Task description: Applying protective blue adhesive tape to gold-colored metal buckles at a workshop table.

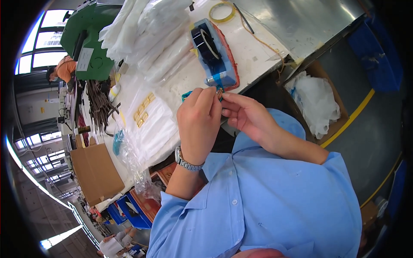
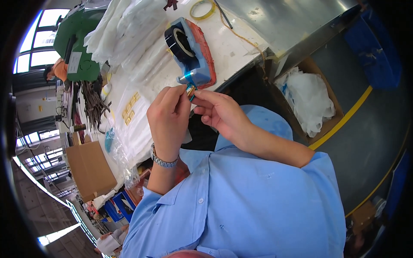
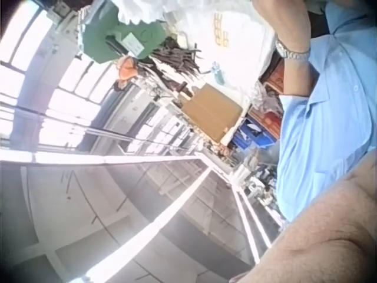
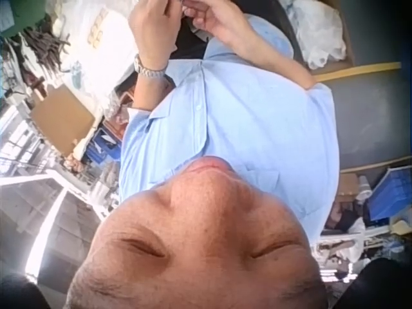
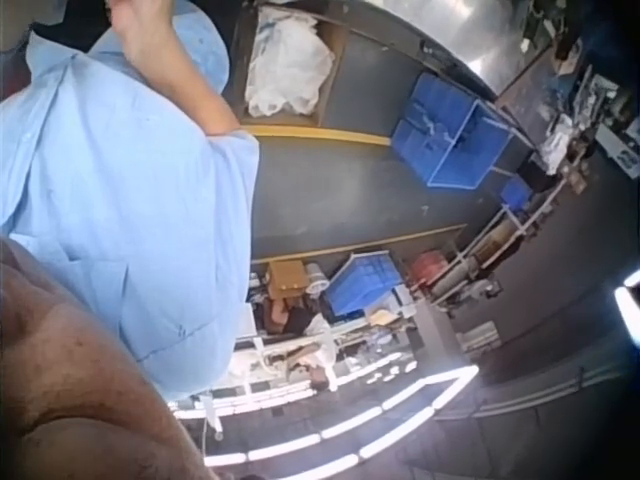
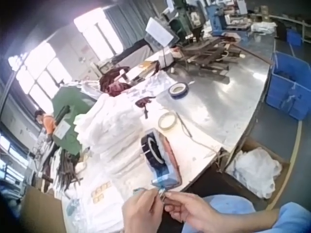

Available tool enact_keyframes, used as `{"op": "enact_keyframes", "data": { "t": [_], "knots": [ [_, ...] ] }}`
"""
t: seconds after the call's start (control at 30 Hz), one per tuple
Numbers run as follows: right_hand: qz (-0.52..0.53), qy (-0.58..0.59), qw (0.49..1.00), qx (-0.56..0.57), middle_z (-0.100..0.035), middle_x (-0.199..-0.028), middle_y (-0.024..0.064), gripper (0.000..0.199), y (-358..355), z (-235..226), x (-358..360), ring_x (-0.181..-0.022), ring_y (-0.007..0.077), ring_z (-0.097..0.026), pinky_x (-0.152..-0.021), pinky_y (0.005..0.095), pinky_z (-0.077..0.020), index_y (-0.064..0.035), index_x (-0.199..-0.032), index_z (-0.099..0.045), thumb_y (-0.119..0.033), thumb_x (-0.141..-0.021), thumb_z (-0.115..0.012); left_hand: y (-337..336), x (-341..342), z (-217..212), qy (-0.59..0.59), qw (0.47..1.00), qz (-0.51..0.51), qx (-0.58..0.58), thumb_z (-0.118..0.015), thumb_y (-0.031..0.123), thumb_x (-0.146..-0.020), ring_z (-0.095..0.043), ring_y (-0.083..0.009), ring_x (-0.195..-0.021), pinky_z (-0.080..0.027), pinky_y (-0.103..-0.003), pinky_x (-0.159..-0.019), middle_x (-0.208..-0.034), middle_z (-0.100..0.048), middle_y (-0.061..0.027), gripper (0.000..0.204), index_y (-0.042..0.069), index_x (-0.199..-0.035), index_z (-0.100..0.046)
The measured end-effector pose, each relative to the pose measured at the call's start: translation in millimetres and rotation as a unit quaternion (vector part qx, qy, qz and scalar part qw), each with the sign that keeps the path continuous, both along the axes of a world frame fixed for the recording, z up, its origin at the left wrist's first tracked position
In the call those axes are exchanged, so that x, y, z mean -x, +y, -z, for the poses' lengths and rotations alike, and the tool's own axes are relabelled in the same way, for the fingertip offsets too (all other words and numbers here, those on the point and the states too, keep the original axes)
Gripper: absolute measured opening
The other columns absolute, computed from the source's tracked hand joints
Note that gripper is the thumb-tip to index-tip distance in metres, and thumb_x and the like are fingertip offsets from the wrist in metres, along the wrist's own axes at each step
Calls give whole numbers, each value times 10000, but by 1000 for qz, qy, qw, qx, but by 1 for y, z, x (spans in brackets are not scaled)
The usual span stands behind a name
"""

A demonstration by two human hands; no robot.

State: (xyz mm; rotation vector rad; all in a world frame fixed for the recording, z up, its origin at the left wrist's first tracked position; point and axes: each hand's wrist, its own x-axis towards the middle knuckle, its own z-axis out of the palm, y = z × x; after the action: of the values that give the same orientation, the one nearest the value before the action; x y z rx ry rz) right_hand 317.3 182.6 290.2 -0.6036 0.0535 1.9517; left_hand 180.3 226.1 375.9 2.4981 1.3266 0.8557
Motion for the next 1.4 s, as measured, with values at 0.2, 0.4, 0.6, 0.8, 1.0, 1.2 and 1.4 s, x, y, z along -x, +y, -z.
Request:
{"op": "enact_keyframes", "data": {
  "t": [0.2, 0.4, 0.6, 0.8, 1.0, 1.2, 1.4],
  "knots": [
    [-59, -47, 995, -69, -765, -1019, -2, 208, 20, 5, -28, -924, 113, -735, -744, 244, -558, -92, -1157, -728, -257, -1063, -645, 15, 0, -17, 53, 996, 46, 47, -702, 38, -878, -623, -371, -711, -491, -466, -633, -776, -598, -157, 95, 5, -851, -618],
    [-18, -156, 978, -139, -777, -1022, 41, 269, 25, 9, -17, -898, 115, -754, -734, 230, -547, -31, -1161, -746, -263, -1059, -655, 19, -3, -26, 75, 992, 59, 77, -679, 28, -866, -619, -392, -718, -496, -480, -647, -781, -597, -172, 97, -6, -828, -596],
    [14, -211, 957, -196, -776, -961, 59, 268, 27, 4, -19, -827, 128, -763, -662, 224, -562, 18, -1123, -757, -227, -1049, -677, 22, -4, -30, 99, 990, 64, 76, -680, 20, -857, -637, -386, -719, -507, -450, -657, -808, -630, -175, 53, -12, -880, -645],
    [-16, -219, 962, -161, -774, -922, 73, 239, 33, 0, -23, -770, 124, -748, -661, 228, -564, 8, -1060, -763, -215, -1038, -682, 20, -5, -28, 102, 992, 54, 59, -694, 4, -858, -664, -356, -712, -520, -403, -653, -835, -676, -172, 87, -18, -943, -702],
    [2, -200, 972, -122, -786, -957, 75, 238, 27, -8, -18, -779, 132, -758, -648, 224, -556, 13, -1070, -769, -207, -1011, -700, -6, -8, -8, -54, 996, -21, 70, -715, 18, -921, -678, -284, -721, -532, -358, -668, -877, -701, -148, 69, 3, -988, -709],
    [15, -192, 976, -102, -783, -934, 71, 248, 24, 1, -14, -797, 132, -757, -692, 230, -564, -10, -1067, -773, -238, -1012, -692, -1, -7, 6, -67, 997, 1, 28, -723, 2, -917, -669, -272, -706, -535, -347, -659, -845, -690, -136, 69, 5, -980, -696],
    [-28, -206, 978, -21, -783, -933, 63, 241, -7, 26, -15, -778, 133, -748, -703, 242, -571, -22, -1074, -782, -235, -1013, -685, -26, 4, 37, -40, 994, 2, 107, -709, -25, -939, -690, -195, -674, -535, -292, -612, -827, -703, -114, 45, -14, -982, -709]
  ]
}}
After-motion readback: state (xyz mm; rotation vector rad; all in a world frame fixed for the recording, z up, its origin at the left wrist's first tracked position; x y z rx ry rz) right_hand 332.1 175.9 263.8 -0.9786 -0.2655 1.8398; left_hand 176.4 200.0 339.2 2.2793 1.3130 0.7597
